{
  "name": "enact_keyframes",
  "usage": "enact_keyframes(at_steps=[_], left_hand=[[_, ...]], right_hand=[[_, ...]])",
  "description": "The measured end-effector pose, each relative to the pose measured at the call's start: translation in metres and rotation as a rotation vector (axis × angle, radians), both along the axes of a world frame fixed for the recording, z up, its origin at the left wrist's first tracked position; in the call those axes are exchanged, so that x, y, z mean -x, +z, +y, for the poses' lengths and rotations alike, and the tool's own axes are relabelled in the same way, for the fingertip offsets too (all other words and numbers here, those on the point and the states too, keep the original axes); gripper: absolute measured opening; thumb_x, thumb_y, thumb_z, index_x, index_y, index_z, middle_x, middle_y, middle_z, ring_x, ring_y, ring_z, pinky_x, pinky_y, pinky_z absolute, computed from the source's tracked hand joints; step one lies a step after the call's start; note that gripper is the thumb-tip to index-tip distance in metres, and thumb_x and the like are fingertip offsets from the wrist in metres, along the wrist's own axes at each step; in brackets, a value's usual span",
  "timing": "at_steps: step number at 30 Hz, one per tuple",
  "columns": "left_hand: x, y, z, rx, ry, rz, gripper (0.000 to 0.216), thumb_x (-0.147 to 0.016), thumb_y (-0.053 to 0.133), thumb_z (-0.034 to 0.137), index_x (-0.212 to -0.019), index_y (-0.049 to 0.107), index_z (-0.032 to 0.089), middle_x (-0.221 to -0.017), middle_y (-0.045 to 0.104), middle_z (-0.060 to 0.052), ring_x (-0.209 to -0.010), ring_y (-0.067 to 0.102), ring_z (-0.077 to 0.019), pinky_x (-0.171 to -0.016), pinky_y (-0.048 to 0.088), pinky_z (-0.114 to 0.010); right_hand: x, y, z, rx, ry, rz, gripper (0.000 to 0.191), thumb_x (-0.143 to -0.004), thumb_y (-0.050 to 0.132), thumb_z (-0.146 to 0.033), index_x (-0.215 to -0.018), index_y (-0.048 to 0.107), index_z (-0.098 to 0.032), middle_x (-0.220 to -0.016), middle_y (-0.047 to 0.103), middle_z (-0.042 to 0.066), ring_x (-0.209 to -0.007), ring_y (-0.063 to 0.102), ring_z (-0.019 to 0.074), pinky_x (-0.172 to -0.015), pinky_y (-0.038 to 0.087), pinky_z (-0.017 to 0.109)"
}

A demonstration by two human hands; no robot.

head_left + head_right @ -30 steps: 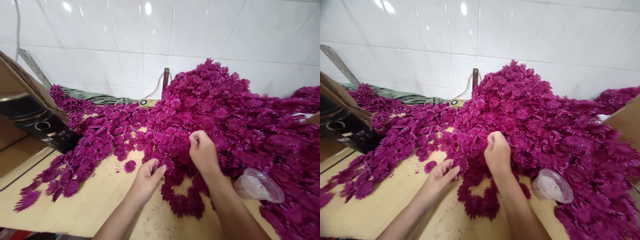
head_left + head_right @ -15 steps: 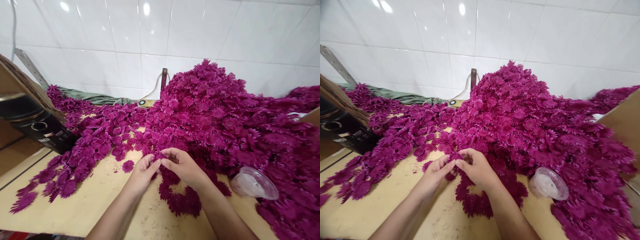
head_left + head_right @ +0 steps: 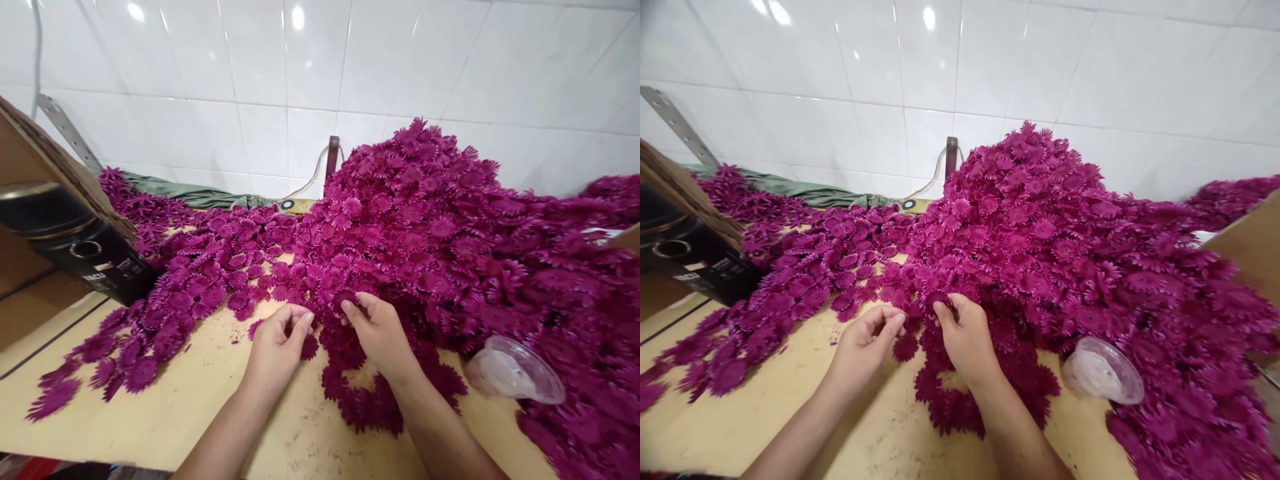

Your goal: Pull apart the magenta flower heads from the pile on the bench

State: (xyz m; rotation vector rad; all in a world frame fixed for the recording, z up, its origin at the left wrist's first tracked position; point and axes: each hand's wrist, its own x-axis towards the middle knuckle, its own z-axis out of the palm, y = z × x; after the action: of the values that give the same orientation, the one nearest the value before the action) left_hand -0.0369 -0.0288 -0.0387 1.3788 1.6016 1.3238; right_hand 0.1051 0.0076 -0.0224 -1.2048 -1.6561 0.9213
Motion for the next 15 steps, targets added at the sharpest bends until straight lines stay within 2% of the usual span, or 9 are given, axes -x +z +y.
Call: enact_keyframes(at_steps=[5,8,11,15], left_hand=[[-0.009,0.006,0.0,-0.195,-0.052,0.064,0.022,-0.075,0.055,0.028,-0.094,0.061,0.019,-0.082,0.061,-0.004,-0.077,0.057,-0.0163,-0.07,0.047,-0.028],[-0.015,0.008,0.002,-0.232,-0.053,0.101,0.029,-0.075,0.056,0.027,-0.103,0.06,0.02,-0.095,0.06,-0.007,-0.084,0.057,-0.0172,-0.077,0.048,-0.032],[-0.018,0.009,0.004,-0.224,-0.103,0.076,0.028,-0.076,0.056,0.026,-0.102,0.062,0.02,-0.097,0.061,-0.007,-0.089,0.058,-0.0179,-0.082,0.047,-0.033],[-0.02,0.009,0.008,-0.164,-0.158,0.002,0.021,-0.077,0.053,0.023,-0.094,0.066,0.019,-0.091,0.066,-0.006,-0.087,0.061,-0.0178,-0.08,0.048,-0.031]], right_hand=[[-0.001,-0.002,-0.001,-0.118,-0.078,-0.205,0.029,-0.08,0.043,-0.036,-0.055,0.037,-0.021,-0.046,0.039,-0.005,-0.043,0.036,0.0096,-0.046,0.029,0.023],[-0.001,-0.002,0.001,-0.116,-0.109,-0.231,0.036,-0.081,0.039,-0.041,-0.052,0.033,-0.021,-0.045,0.035,-0.005,-0.043,0.032,0.009,-0.046,0.025,0.024],[0.001,-0.003,0.002,-0.08,-0.086,-0.196,0.038,-0.081,0.038,-0.044,-0.052,0.035,-0.02,-0.046,0.035,-0.005,-0.044,0.033,0.0093,-0.047,0.026,0.024],[0.004,-0.005,0.0,-0.049,0.0,-0.079,0.035,-0.082,0.035,-0.044,-0.057,0.04,-0.02,-0.051,0.038,-0.004,-0.048,0.037,0.0104,-0.048,0.03,0.024]])
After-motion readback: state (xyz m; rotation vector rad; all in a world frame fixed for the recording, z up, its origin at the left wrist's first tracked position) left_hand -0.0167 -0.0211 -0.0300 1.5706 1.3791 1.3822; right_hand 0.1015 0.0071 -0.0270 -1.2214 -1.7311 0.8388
